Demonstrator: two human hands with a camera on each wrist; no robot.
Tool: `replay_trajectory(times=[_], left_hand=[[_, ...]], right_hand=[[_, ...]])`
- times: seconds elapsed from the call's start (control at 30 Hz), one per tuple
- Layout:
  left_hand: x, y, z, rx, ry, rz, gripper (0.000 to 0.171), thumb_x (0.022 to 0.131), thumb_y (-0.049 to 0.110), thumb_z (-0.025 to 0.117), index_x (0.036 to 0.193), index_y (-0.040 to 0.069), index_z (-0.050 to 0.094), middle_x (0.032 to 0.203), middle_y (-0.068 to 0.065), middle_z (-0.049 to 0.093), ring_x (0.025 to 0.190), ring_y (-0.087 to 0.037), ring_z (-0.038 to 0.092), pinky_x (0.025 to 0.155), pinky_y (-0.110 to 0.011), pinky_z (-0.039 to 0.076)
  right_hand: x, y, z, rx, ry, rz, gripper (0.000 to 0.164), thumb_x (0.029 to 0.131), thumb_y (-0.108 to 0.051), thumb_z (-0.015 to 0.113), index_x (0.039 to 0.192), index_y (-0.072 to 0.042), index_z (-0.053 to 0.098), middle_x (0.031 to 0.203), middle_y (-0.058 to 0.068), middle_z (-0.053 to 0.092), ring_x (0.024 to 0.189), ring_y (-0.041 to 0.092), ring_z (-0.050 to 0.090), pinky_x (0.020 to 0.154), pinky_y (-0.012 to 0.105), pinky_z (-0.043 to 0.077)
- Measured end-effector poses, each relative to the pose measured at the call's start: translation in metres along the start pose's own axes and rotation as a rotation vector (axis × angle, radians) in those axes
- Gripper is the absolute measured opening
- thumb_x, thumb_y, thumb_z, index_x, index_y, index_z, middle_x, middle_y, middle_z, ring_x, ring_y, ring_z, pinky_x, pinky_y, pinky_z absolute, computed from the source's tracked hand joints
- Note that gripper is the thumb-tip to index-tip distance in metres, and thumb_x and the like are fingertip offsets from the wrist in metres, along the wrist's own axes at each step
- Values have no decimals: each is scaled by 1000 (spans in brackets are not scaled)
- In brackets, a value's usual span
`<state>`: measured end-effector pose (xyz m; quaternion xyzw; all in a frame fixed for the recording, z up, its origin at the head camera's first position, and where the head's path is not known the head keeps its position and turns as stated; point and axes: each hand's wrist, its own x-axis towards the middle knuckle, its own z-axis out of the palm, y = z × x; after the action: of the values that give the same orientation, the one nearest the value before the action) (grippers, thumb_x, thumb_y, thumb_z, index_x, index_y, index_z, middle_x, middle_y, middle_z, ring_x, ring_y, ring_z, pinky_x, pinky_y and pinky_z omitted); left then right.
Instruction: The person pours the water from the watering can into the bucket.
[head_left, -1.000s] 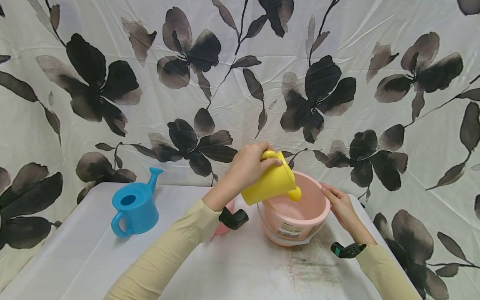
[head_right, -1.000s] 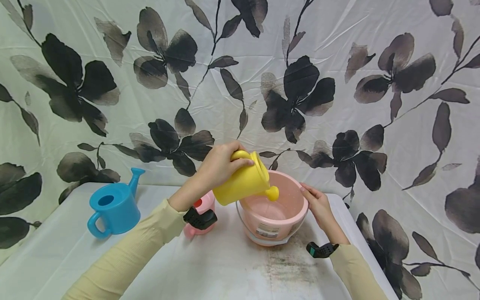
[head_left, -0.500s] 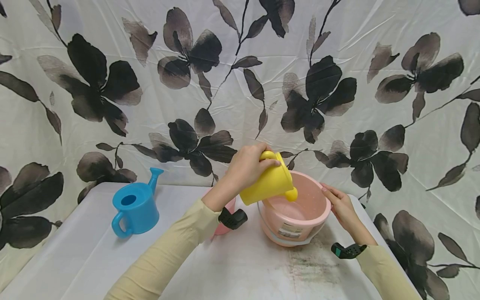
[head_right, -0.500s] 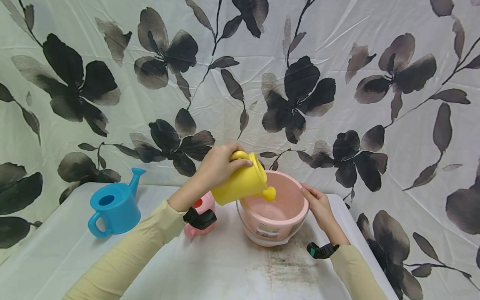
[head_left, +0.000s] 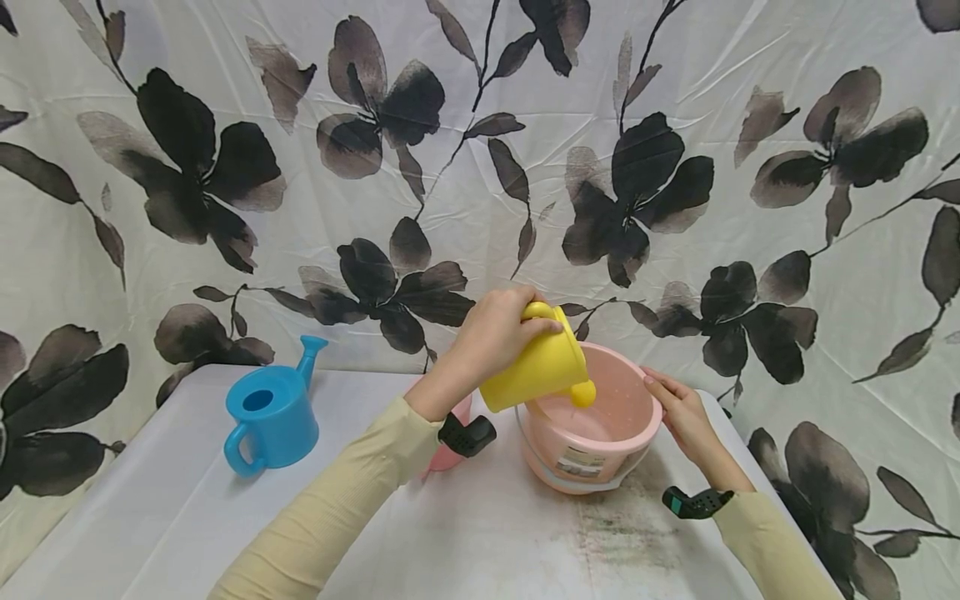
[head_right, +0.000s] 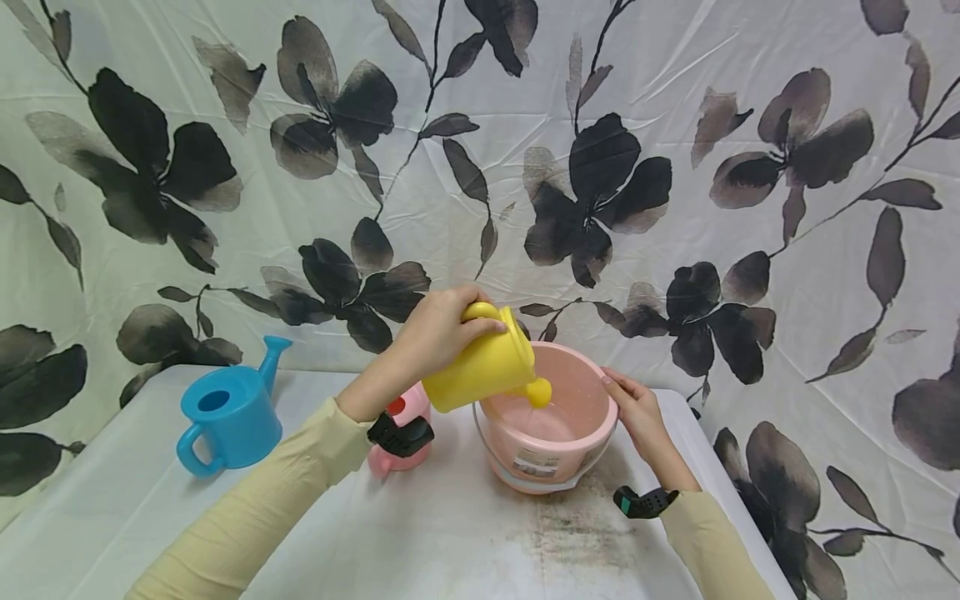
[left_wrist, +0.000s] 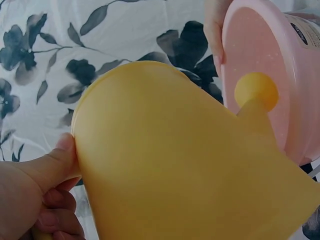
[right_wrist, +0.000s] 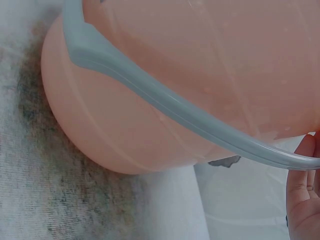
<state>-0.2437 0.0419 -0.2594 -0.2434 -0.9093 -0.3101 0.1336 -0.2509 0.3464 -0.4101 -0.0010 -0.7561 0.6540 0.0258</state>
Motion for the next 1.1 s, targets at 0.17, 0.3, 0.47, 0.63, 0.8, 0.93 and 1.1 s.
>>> replay_trajectory(times=[0.17,0.3,0.47,0.63,0.8,0.93,1.1], left_hand=[[1,1,0,8,-10,1,26,89,36,68,103,14,65,87,-2,63,78,-17,55,67,-26,42],[1,2,0,26,-10,14,26,88,36,68,102,14,66,86,-2,64,78,-17,55,68,-26,42],[-2,6,-1,55,-5,36,27,88,37,68,100,13,66,84,-1,64,76,-17,55,66,-27,42],[-3,8,-1,71,1,40,27,87,37,69,98,13,66,82,-1,63,74,-18,56,65,-28,41],[-3,9,-1,93,3,39,27,86,37,69,99,14,66,84,0,65,76,-17,57,66,-30,42],[-4,10,-2,102,5,42,27,86,37,69,100,14,66,85,0,67,76,-18,58,67,-31,43],[-3,11,-2,118,6,42,29,86,38,69,102,14,67,88,0,68,79,-19,60,70,-34,46]], right_hand=[[0,0,-1,2,-7,-3,65,100,-35,49,146,8,30,99,-30,57,96,-14,57,81,11,49],[-1,0,-1,11,-11,-2,66,100,-35,49,146,8,29,99,-30,57,96,-15,57,81,11,49],[-2,0,0,11,-11,1,66,100,-36,49,146,7,29,100,-30,56,96,-15,56,81,11,49],[-2,0,0,7,-8,-1,66,100,-36,49,146,7,29,100,-30,56,96,-15,56,81,10,49],[-2,0,0,9,-9,-6,66,100,-36,49,146,8,29,99,-30,57,96,-14,57,81,11,49],[-1,-1,0,6,-8,-5,66,100,-36,49,146,8,29,100,-30,57,96,-14,56,81,11,49],[-1,-1,0,3,-2,4,66,100,-36,50,146,7,30,100,-30,56,96,-15,56,81,10,49]])
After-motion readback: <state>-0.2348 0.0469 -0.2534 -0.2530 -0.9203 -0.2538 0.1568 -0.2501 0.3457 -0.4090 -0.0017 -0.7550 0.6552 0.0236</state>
